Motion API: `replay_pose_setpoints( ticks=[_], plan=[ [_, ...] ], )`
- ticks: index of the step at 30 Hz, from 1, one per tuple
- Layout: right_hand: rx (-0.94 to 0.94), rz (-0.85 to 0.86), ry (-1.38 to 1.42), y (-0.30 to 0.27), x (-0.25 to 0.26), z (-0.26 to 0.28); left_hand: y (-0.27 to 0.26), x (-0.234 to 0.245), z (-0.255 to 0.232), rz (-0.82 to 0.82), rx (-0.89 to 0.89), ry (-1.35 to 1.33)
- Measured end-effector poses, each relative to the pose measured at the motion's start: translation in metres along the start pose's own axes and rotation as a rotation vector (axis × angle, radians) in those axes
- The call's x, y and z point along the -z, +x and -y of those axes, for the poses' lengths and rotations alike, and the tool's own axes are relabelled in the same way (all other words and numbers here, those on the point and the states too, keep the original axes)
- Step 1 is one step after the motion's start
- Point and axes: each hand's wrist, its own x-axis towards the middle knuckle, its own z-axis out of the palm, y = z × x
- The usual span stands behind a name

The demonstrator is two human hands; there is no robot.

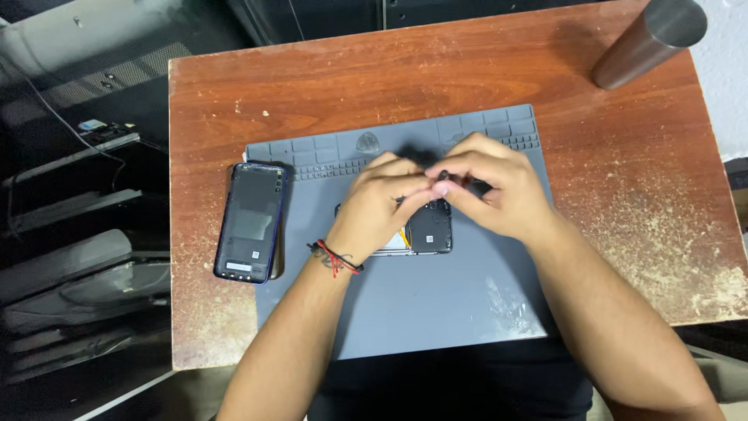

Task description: The person uses a small black tool to pry and remove several small components from the back of a disassembled smartphone. The removed pieces are placed on the gray mat. The phone remains open with the battery exposed throughout the clip.

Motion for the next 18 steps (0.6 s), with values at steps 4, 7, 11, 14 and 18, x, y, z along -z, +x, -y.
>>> replay_pose_setpoints(
  ticks=[4, 7, 11, 14, 18],
  plan=[
    [0.0, 0.035, 0.014, 0.0, 0.001, -0.001, -0.004, -0.002, 0.007, 0.02, -0.042, 0.018],
    [0.002, 0.04, 0.026, 0.002, 0.001, -0.001, -0.006, -0.001, 0.01, 0.039, -0.009, 0.078],
    [-0.002, 0.048, 0.024, 0.003, 0.001, 0.0, -0.007, 0.001, 0.01, 0.075, 0.024, 0.127],
    [-0.01, 0.049, 0.027, 0.003, 0.0, 0.0, -0.006, 0.002, 0.01, 0.082, 0.03, 0.142],
    [0.002, 0.055, 0.017, 0.004, 0.0, -0.001, -0.008, 0.0, 0.014, 0.09, 0.04, 0.155]
  ],
)
